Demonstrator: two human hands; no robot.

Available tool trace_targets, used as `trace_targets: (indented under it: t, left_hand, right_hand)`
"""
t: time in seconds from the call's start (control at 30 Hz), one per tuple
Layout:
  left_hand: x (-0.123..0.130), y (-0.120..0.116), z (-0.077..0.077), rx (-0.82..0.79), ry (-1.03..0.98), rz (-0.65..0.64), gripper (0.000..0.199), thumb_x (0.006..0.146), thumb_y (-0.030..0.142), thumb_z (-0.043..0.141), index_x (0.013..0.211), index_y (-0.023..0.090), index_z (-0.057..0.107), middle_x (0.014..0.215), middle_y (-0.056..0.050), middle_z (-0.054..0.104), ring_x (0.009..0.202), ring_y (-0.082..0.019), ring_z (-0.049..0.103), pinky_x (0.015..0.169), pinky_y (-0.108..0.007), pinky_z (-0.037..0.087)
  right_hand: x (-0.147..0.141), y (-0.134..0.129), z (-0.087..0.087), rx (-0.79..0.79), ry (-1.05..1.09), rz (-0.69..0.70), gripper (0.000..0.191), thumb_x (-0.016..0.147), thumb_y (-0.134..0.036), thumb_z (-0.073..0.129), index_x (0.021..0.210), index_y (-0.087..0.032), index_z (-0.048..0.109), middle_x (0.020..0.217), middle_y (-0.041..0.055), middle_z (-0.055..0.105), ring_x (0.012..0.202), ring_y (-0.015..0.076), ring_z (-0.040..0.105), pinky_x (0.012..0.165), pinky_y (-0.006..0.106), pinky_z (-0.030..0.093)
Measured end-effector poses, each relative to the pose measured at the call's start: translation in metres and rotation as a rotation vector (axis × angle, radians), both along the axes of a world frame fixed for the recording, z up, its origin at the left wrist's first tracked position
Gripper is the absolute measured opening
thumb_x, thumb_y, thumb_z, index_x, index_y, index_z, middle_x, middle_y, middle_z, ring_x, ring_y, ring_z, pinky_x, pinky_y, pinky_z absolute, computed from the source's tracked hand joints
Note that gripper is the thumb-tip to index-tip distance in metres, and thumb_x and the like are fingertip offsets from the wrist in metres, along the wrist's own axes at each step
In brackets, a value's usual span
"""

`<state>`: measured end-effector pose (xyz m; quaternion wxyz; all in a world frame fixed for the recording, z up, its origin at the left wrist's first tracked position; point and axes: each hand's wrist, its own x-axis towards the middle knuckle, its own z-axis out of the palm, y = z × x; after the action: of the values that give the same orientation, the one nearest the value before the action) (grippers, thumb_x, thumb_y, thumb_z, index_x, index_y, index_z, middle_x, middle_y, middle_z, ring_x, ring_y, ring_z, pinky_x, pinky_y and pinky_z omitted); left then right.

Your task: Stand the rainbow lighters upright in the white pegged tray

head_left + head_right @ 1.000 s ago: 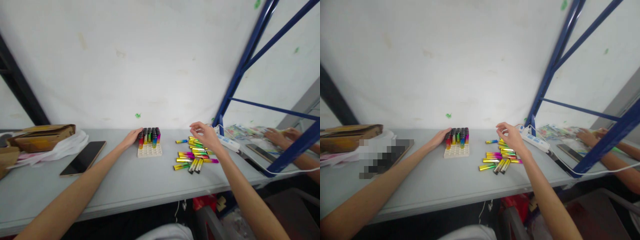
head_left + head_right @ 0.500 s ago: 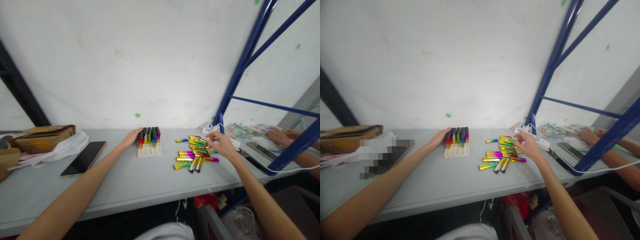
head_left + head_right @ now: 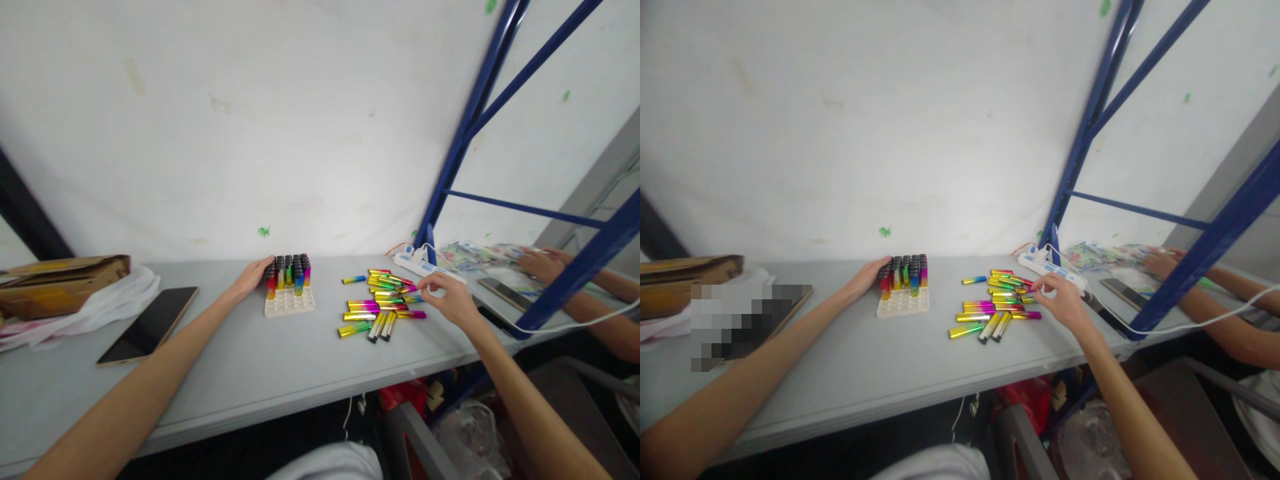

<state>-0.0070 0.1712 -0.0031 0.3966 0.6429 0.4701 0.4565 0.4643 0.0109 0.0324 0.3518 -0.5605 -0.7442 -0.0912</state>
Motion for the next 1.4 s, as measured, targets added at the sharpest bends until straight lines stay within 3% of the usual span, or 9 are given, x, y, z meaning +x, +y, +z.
trace_targets:
  t: [0.17, 0.27, 0.37, 0.57, 0.8, 0.97, 1.07, 1.23, 1.4]
  left_hand:
    - [-0.002, 0.002, -0.003, 0.008, 0.008, -0.007, 0.064, 0.074, 0.071, 0.052, 0.098, 0.015, 0.074, 0.1, -0.007, 0.075, 0.103, -0.029, 0.064, 0.097, -0.038, 0.043]
    - [-0.001, 0.001, -0.002, 0.007, 0.005, -0.013, 0.064, 0.074, 0.07, 0.052, 0.098, 0.015, 0.074, 0.1, -0.007, 0.075, 0.103, -0.029, 0.064, 0.098, -0.038, 0.043]
    - [-0.001, 0.001, -0.001, 0.001, -0.007, -0.008, 0.065, 0.074, 0.07, 0.053, 0.099, 0.014, 0.074, 0.102, -0.008, 0.075, 0.103, -0.03, 0.064, 0.097, -0.038, 0.043]
    - [-0.001, 0.0, 0.0, 0.003, 0.004, -0.011, 0.066, 0.075, 0.069, 0.053, 0.103, 0.012, 0.073, 0.106, -0.009, 0.073, 0.104, -0.03, 0.063, 0.099, -0.04, 0.041]
    - [0.001, -0.004, 0.002, -0.006, -0.035, -0.028, 0.067, 0.073, 0.07, 0.054, 0.099, 0.012, 0.073, 0.102, -0.008, 0.074, 0.102, -0.03, 0.063, 0.098, -0.039, 0.042]
    - [0.001, -0.003, 0.002, 0.01, -0.013, -0.019, 0.067, 0.073, 0.07, 0.054, 0.1, 0.012, 0.073, 0.102, -0.008, 0.074, 0.101, -0.03, 0.063, 0.097, -0.038, 0.042]
    - [-0.001, -0.001, 0.0, 0.031, 0.015, -0.012, 0.066, 0.075, 0.07, 0.052, 0.102, 0.012, 0.073, 0.107, -0.008, 0.073, 0.103, -0.03, 0.063, 0.097, -0.038, 0.043]
    - [-0.001, 0.001, -0.002, 0.033, 0.008, -0.035, 0.068, 0.075, 0.071, 0.051, 0.1, 0.012, 0.073, 0.103, -0.009, 0.074, 0.103, -0.031, 0.063, 0.096, -0.039, 0.044]
    - [0.0, -0.001, -0.001, 0.053, 0.012, -0.037, 0.068, 0.075, 0.071, 0.051, 0.1, 0.013, 0.073, 0.106, -0.008, 0.074, 0.103, -0.03, 0.063, 0.097, -0.039, 0.043]
  right_hand:
    - [0.008, -0.01, -0.017, -0.135, 0.059, -0.005, 0.031, 0.08, -0.045, 0.064, 0.1, -0.023, 0.071, 0.091, 0.0078, 0.069, 0.071, 0.0204, 0.063, 0.068, 0.034, 0.053]
    - [0.01, -0.015, -0.025, -0.308, 0.043, 0.072, 0.035, 0.08, -0.049, 0.064, 0.107, -0.026, 0.069, 0.108, 0.0085, 0.067, 0.084, 0.0219, 0.065, 0.07, 0.033, 0.054]
    - [0.01, -0.017, -0.031, -0.366, 0.012, 0.111, 0.034, 0.083, -0.048, 0.061, 0.106, -0.025, 0.07, 0.109, 0.0089, 0.067, 0.092, 0.0235, 0.064, 0.077, 0.034, 0.053]
    - [-0.003, -0.008, -0.039, -0.33, 0.035, 0.133, 0.031, 0.085, -0.047, 0.058, 0.097, -0.021, 0.07, 0.101, 0.0088, 0.069, 0.092, 0.0243, 0.063, 0.081, 0.036, 0.049]
    - [-0.041, 0.015, -0.044, -0.24, 0.025, 0.111, 0.031, 0.082, -0.047, 0.062, 0.09, -0.018, 0.068, 0.083, 0.0061, 0.068, 0.07, 0.019, 0.06, 0.065, 0.031, 0.046]
    - [-0.062, 0.029, -0.035, -0.266, -0.013, 0.159, 0.034, 0.082, -0.052, 0.061, 0.08, -0.018, 0.067, 0.072, 0.0047, 0.066, 0.063, 0.0183, 0.057, 0.059, 0.03, 0.041]
    - [-0.066, 0.043, -0.028, -0.219, -0.031, 0.217, 0.034, 0.084, -0.052, 0.059, 0.084, -0.019, 0.068, 0.077, 0.0052, 0.067, 0.065, 0.019, 0.058, 0.062, 0.03, 0.042]
    - [-0.073, 0.069, -0.031, -0.145, -0.048, 0.121, 0.035, 0.088, -0.051, 0.054, 0.086, -0.019, 0.068, 0.083, 0.0075, 0.066, 0.073, 0.0209, 0.06, 0.07, 0.033, 0.045]
    - [-0.076, 0.061, -0.039, -0.097, -0.036, 0.062, 0.032, 0.088, -0.047, 0.056, 0.102, -0.02, 0.066, 0.104, 0.0107, 0.06, 0.087, 0.0219, 0.06, 0.08, 0.035, 0.048]
